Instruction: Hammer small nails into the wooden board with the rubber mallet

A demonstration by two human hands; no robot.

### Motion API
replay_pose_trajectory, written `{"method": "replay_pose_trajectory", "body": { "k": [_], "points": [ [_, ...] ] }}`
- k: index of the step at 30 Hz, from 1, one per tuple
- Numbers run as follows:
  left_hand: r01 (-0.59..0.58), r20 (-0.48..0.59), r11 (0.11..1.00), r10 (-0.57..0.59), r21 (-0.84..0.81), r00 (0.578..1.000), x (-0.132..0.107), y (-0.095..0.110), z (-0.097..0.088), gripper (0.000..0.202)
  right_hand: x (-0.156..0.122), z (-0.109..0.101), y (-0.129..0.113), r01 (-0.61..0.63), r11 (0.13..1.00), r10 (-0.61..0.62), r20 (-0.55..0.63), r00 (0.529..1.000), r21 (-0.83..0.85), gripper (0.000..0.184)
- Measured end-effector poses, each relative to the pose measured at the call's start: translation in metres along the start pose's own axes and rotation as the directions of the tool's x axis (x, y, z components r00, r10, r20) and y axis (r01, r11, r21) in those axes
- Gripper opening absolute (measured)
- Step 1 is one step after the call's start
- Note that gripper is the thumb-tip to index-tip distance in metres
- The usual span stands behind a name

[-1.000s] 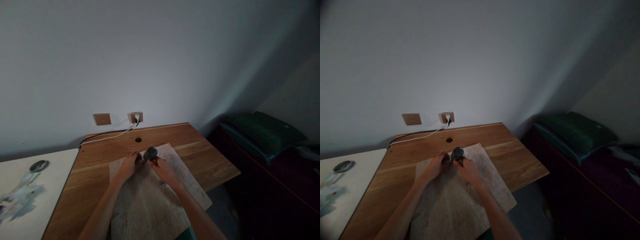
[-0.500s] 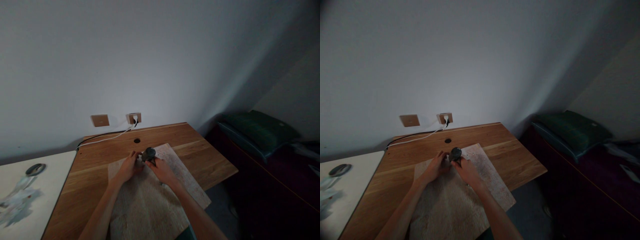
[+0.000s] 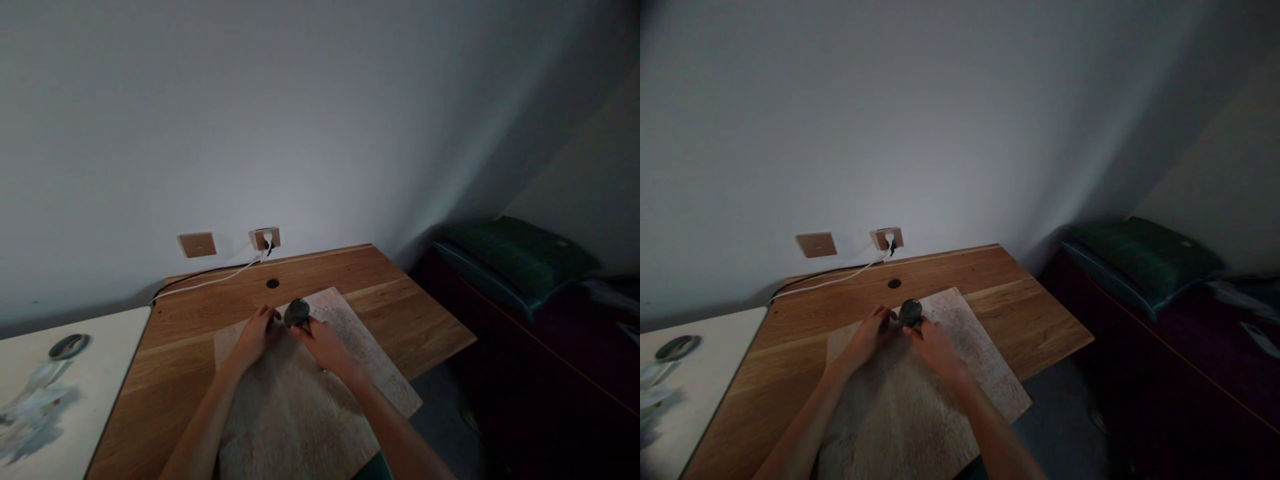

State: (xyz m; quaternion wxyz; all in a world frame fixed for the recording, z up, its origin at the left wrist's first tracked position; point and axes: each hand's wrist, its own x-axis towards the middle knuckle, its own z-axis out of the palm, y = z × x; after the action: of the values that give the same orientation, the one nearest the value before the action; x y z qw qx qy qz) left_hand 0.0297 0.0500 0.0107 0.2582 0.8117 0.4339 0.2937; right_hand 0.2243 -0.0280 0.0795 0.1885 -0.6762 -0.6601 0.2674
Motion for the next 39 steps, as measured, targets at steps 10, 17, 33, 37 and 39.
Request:
{"method": "replay_pose_trajectory", "body": {
  "k": [10, 17, 33, 37, 39],
  "points": [
    [-0.03, -0.001, 0.995, 0.03, 0.097, 1.0, 0.002, 0.009, -0.003, 0.009, -0.022, -0.002, 0.054, -0.103, 0.992, 0.103, -0.001, 0.995, -0.067, 0.036],
    [-0.346, 0.18, 0.914, 0.312, 0.213, 0.933, -0.026, 0.074, 0.027, 0.029, -0.023, -0.001, 0.054, -0.131, 0.984, 0.133, 0.005, 0.991, -0.118, 0.037],
    [-0.44, 0.373, 0.818, 0.303, 0.37, 0.877, -0.049, 0.103, 0.047, 0.032, -0.023, -0.002, 0.057, -0.074, 0.997, 0.074, 0.01, 0.997, -0.034, 0.034],
    [-0.441, 0.398, 0.816, 0.289, 0.374, 0.871, -0.049, 0.101, 0.045, 0.03, -0.022, -0.001, 0.058, -0.064, 0.997, 0.064, 0.009, 0.998, -0.039, 0.034],
    [-0.407, 0.365, 0.842, 0.276, 0.354, 0.889, -0.047, 0.096, 0.038, 0.03, -0.021, -0.001, 0.059, -0.065, 0.997, 0.065, 0.001, 0.998, -0.052, 0.035]
  ]
}}
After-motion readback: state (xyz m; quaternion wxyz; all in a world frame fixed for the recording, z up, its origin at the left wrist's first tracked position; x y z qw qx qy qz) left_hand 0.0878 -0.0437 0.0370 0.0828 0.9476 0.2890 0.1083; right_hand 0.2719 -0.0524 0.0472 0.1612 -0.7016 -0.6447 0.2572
